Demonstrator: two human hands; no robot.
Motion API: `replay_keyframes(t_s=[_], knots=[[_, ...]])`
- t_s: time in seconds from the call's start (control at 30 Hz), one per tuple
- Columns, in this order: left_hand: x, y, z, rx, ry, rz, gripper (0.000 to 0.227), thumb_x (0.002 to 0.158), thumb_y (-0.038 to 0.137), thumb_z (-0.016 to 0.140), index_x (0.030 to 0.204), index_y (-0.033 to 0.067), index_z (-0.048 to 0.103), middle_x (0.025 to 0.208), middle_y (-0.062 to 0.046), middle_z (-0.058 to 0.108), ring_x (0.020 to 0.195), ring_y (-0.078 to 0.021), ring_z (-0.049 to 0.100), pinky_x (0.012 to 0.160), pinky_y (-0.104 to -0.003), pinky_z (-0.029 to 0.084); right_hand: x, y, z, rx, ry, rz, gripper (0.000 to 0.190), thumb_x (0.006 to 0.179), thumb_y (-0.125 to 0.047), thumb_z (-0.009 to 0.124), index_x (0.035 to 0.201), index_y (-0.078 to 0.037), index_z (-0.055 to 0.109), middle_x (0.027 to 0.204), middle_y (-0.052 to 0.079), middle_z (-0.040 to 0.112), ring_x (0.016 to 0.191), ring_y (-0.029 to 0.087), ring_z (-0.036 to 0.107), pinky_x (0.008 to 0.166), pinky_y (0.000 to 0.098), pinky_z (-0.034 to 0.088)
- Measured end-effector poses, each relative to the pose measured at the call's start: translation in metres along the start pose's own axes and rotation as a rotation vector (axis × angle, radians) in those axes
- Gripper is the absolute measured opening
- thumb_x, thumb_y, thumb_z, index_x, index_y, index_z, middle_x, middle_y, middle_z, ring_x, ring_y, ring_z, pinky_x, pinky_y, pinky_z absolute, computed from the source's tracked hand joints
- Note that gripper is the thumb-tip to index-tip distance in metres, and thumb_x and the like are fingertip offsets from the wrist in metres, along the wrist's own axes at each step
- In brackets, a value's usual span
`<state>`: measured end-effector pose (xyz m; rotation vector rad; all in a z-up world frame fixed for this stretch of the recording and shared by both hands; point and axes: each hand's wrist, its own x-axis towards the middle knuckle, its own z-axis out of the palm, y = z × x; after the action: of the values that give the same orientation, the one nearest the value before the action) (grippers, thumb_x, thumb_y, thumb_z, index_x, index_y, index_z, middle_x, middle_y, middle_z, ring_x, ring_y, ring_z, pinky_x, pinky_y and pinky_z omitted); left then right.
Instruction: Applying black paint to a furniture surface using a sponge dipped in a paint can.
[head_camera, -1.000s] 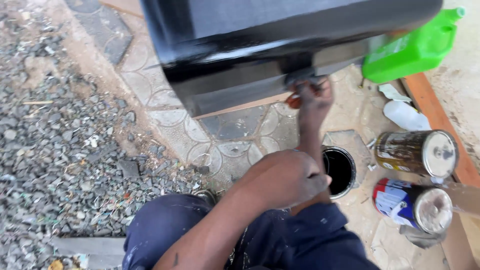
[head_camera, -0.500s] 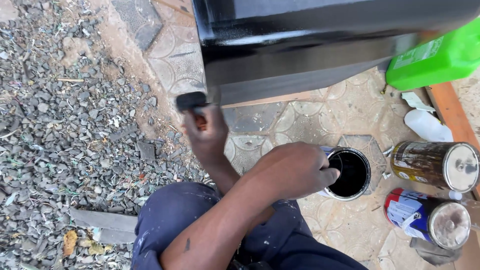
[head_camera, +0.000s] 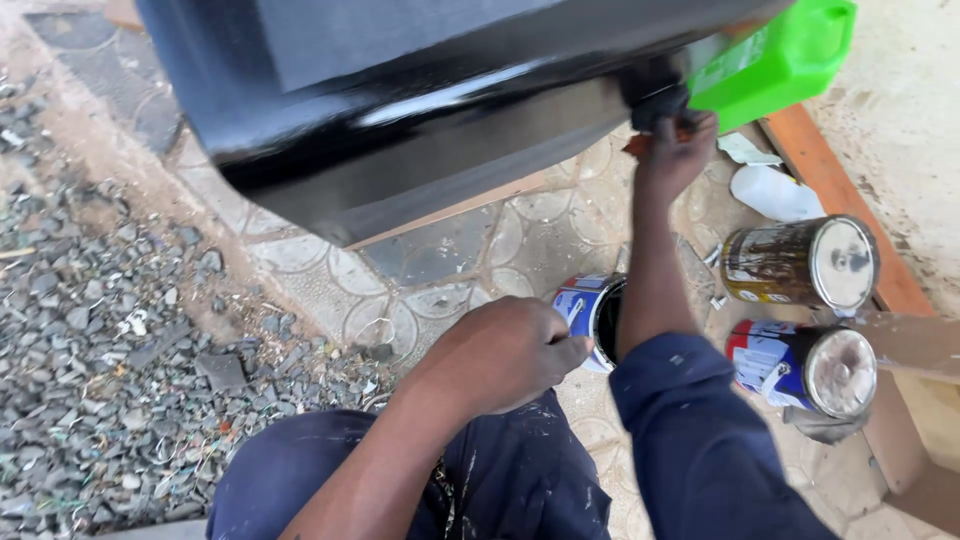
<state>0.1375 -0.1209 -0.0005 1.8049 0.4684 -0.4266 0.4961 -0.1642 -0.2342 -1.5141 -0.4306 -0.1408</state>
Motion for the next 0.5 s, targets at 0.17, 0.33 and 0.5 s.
replay_keyframes(t_s=[0.17, 0.33, 0.5], knots=[[0.001, 0.009, -0.006, 0.055, -0.104, -0.165, 0.056, 0.109, 0.041, 0.054, 0.065, 0.0143, 0.032, 0.061, -0.001, 0.033, 0.056, -0.0169, 0.030, 0.056, -0.039, 0.021, 0.064, 0.026, -0.048, 0.263, -0.093, 0.135, 0.035, 0.092, 0.019, 0.063, 0.090, -0.011, 0.047, 0.084, 0.010, 0.058, 0.065, 0.021, 0.064, 0.058, 0.0360, 0.060], [0.002, 0.015, -0.006, 0.042, -0.078, -0.177, 0.057, 0.109, 0.042, 0.052, 0.064, 0.0150, 0.033, 0.059, -0.001, 0.033, 0.054, -0.0167, 0.030, 0.055, -0.039, 0.023, 0.013, -0.015, -0.002, 0.367, -0.225, 0.114, 0.033, 0.084, 0.014, 0.058, 0.087, -0.016, 0.045, 0.077, 0.002, 0.047, 0.065, 0.013, 0.048, 0.059, 0.0261, 0.046], [0.011, 0.004, 0.014, 0.022, 0.047, 0.062, 0.047, 0.097, 0.032, 0.053, 0.055, 0.0103, 0.055, 0.045, -0.006, 0.046, 0.045, -0.0218, 0.048, 0.049, -0.035, 0.042, -0.108, -0.051, 0.064, 0.264, -0.066, 0.237, 0.017, 0.076, -0.001, 0.061, 0.083, -0.012, 0.050, 0.059, 0.020, 0.064, 0.031, 0.024, 0.058, 0.022, 0.0280, 0.043]])
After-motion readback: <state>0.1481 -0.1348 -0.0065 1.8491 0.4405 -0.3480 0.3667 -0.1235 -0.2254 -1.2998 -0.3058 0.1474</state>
